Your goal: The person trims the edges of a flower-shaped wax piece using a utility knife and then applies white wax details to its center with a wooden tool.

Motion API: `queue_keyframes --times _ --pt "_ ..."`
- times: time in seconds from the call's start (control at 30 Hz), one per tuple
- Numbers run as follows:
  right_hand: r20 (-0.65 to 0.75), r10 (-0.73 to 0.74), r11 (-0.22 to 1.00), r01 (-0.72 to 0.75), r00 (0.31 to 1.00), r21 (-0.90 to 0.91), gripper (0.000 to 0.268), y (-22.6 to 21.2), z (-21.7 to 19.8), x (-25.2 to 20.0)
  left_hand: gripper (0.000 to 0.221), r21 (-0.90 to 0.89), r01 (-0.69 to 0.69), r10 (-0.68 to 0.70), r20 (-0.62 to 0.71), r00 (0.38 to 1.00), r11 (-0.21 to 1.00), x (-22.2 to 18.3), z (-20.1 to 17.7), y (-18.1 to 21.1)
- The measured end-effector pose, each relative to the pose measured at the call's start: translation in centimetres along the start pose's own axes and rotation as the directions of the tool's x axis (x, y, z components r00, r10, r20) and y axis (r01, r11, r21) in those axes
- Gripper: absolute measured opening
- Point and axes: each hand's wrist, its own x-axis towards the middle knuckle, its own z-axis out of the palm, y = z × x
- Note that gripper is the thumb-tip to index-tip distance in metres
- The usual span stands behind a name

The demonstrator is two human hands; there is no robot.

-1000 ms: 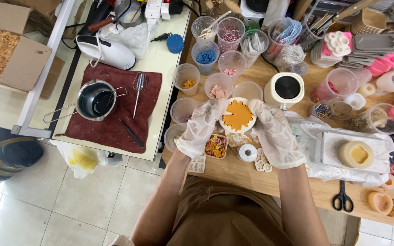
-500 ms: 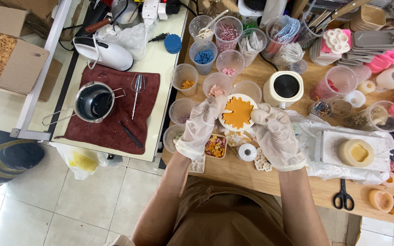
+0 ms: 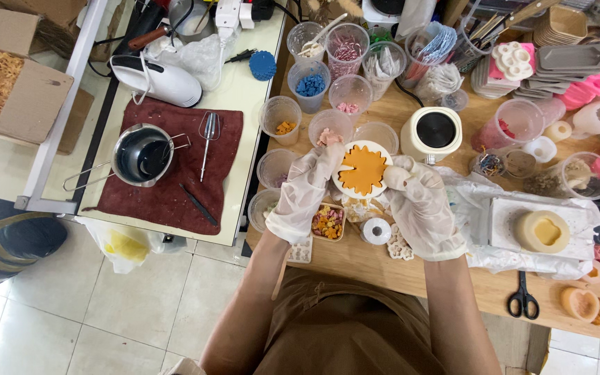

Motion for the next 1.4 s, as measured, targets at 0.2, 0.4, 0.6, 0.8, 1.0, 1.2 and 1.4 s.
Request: queue_keyframes --times 0.2,0.4,0.6,0.8,1.0,1.2,1.4 --pt "0.049 -0.020 0.999 0.018 0.999 0.044 0.050 0.0 0.2 -0.2 0.034 -0.096 0.020 -0.018 0.025 1.000 0.995 1.0 -1.0 -1.8" --pt "0.014 0.015 0.996 -0.014 1.000 -0.085 0.051 -0.4 0.7 -0.1 0.045 0.331 -0.530 0.431 0.328 0.841 0.781 1.1 -2.4 -3.2" --pt "-0.044 0.032 0.993 -0.037 0.998 -0.116 0.044 0.0 0.0 0.0 0.027 -0.233 -0.028 0.037 0.036 0.999 0.972 1.2 -1.1 -3.2" --pt "-0.015 0.012 0.991 -0.014 1.000 -0.134 0.041 0.0 0.5 0.1 0.032 -0.100 -0.064 0.062 -0.025 0.998 0.993 1.3 -0.7 -2.7" --pt "-0.024 0.101 0.975 -0.104 0.995 -0.196 0.042 -0.6 0.8 0.1 0.041 0.255 -0.098 0.092 0.037 0.995 0.962 0.8 -2.0 -1.7" --pt "-0.141 0.210 0.976 -0.216 0.967 -0.028 0.024 0.9 -0.6 0.1 0.050 0.249 0.283 -0.261 -0.115 0.958 0.926 -1.2 -2.7 -3.4" --pt "-0.285 0.267 0.963 -0.268 0.921 0.035 0.027 1.6 0.7 0.3 0.032 0.762 -0.643 0.682 0.430 0.591 0.077 -1.6 -3.5 -6.6"
